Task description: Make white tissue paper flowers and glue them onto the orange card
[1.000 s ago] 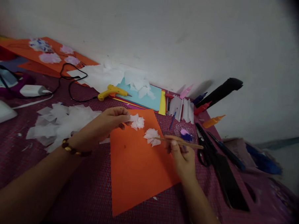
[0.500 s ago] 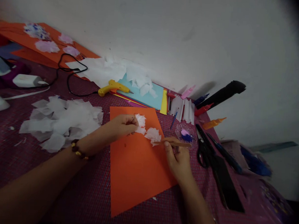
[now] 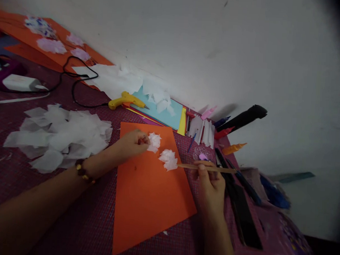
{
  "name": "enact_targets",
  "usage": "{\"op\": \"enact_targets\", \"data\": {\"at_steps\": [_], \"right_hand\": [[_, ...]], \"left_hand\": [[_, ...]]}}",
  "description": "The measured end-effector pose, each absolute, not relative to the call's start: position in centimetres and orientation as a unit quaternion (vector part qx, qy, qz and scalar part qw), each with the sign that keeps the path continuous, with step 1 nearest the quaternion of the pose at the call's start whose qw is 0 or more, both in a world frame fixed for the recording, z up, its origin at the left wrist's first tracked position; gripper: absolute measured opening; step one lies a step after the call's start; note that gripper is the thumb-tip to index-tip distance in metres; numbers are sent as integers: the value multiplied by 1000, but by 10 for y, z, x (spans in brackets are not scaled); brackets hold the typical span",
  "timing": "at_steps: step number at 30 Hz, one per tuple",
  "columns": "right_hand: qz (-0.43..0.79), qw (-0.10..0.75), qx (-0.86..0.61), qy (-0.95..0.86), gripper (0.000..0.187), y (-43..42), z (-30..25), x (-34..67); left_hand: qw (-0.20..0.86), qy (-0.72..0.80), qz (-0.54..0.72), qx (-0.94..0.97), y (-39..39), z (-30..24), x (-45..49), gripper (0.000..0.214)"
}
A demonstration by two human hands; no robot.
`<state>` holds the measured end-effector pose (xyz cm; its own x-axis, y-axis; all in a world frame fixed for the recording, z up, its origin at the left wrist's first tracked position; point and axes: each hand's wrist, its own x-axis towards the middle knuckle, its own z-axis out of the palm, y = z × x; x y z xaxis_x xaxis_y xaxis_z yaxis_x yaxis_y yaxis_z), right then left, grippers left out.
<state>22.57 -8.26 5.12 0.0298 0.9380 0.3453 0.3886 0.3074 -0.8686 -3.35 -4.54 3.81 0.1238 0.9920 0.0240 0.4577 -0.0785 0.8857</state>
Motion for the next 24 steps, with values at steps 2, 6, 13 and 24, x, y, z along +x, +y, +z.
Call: {"op": "enact_targets", "data": {"at_steps": [2,6,13,24], "right_hand": [[286,457,-505,-674,15,-84,46,218],[267,392,-475,-741,15,-83,37,205],[254,430,-497,-710,17,-78,34,207],[248,419,-504,-713,23,-76,37,205]], "left_hand": [[358,564,350,657,-45,40,-34,8],[337,563,355,666,-46,41,-33,9],[409,540,312,666,-50,45,-31,11],[498,428,229,718,-32,53,4,11]]}}
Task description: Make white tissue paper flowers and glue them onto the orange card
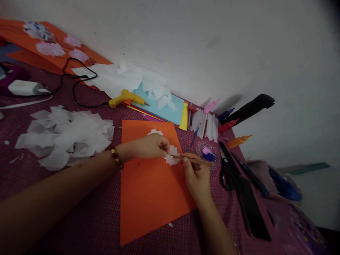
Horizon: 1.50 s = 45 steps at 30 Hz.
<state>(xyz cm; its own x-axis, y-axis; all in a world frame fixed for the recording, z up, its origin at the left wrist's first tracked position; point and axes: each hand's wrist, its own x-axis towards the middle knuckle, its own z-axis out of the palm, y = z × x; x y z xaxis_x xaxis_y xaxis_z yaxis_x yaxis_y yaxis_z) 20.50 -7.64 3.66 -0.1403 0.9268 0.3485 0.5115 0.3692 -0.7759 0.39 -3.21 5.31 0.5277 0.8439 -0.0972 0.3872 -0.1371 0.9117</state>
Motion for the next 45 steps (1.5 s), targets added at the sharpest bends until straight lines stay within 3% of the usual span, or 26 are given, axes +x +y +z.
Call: {"op": "enact_targets", "data": {"at_steps": [6,15,27,35,45], "right_hand": [[261,420,-506,-707,20,-76,40,205],[249,469,-523,-667,17,-83,45,209],[177,364,-463,-788,19,-82,39,203],[-33,151,-392,-907,23,-104,42,192],[-81,171,-406,-894,20,-106,32,180]], "left_hand": [[398,452,260,755,-33,30,14,13],[362,480,254,758,-35,27,17,13],[326,483,284,761,-38,25,17,11],[328,504,329,728,-43,23,13,23],[320,510,331,726,-42,20,12,19]]}}
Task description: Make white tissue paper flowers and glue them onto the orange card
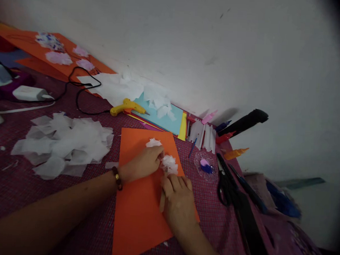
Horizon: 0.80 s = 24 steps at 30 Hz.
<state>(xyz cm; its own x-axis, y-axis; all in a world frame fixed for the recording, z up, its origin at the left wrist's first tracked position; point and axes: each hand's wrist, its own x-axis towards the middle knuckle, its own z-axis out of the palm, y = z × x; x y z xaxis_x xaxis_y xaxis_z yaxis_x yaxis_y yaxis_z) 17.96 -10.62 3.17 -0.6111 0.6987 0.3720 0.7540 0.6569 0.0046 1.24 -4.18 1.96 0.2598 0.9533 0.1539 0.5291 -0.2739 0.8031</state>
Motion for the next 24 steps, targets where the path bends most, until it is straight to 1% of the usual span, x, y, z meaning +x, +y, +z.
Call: {"op": "enact_targets", "data": {"at_steps": [15,18,24], "right_hand": [[-104,86,-440,-888,12,-107,23,173],[-97,92,-438,-889,11,-107,23,173],[-85,149,-407,-897,12,-112,20,174]], "left_hand": [[314,508,330,731,-41,19,11,20],[315,508,326,732,-41,17,11,19],[296,508,330,738,-43,16,14,5]]}}
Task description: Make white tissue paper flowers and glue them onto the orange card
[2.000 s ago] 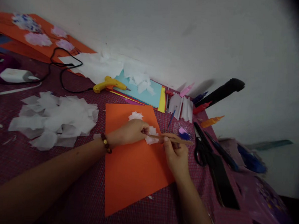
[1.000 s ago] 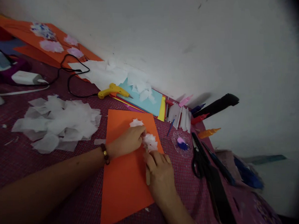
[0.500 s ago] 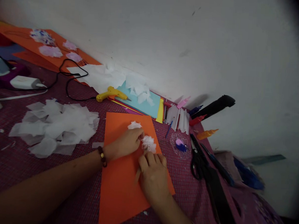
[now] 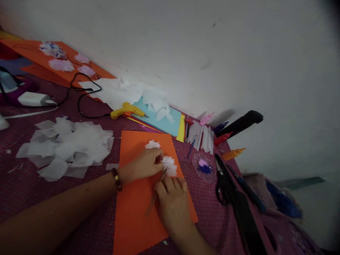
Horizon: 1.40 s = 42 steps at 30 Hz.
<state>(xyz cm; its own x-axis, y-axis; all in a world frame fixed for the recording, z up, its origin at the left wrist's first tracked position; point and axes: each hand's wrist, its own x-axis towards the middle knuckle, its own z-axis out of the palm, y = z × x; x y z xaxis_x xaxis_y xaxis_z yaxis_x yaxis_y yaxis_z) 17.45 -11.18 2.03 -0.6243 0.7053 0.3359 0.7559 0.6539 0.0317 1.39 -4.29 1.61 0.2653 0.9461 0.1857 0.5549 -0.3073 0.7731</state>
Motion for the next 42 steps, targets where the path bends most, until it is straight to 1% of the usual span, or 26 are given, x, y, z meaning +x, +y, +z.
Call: {"op": "enact_targets", "data": {"at_steps": [4,6,9,12,13,16,19,22,26,31,34,38,40,42], "right_hand": [[-78,182,-385,-902,13,-119,23,171],[-58,216,-367,-903,16,-122,29,172],[-3,316,-367,-875,19,-119,41,185],[33,410,-440,-798,17,-103,49,207],[68,452,-480,-749,16,-96,50,214],[204,504,-537,-645,17,-77,46,226],[282,510,-533,-614,20,-65,39,228],[320,507,-521,-607,19,-62,34,226],[336,492,-509,-621,19,-62,33,225],[346,460,-504,-644,21,-64,35,223],[358,464,-504,-635,20,-64,35,225],[389,509,-515,-570,19,-61,32,232],[410,520,-517,-542,19,-59,30,234],[424,520,-520,-529,19,-57,28,236]], "left_hand": [[291,508,334,738,-42,13,14,11],[292,504,334,741,-42,11,13,15],[280,501,356,738,-42,9,14,18],[226,498,387,743,-44,12,17,18],[206,492,390,751,-44,13,18,19],[172,461,376,785,-45,17,23,33],[171,441,351,808,-44,18,27,46],[188,437,338,812,-42,16,27,42],[206,410,356,814,-40,13,24,37],[200,387,331,837,-44,13,21,40],[203,384,323,841,-47,13,20,40],[229,389,379,808,-45,15,18,40],[244,402,416,778,-43,18,17,35],[254,422,427,758,-43,23,16,27]]}}
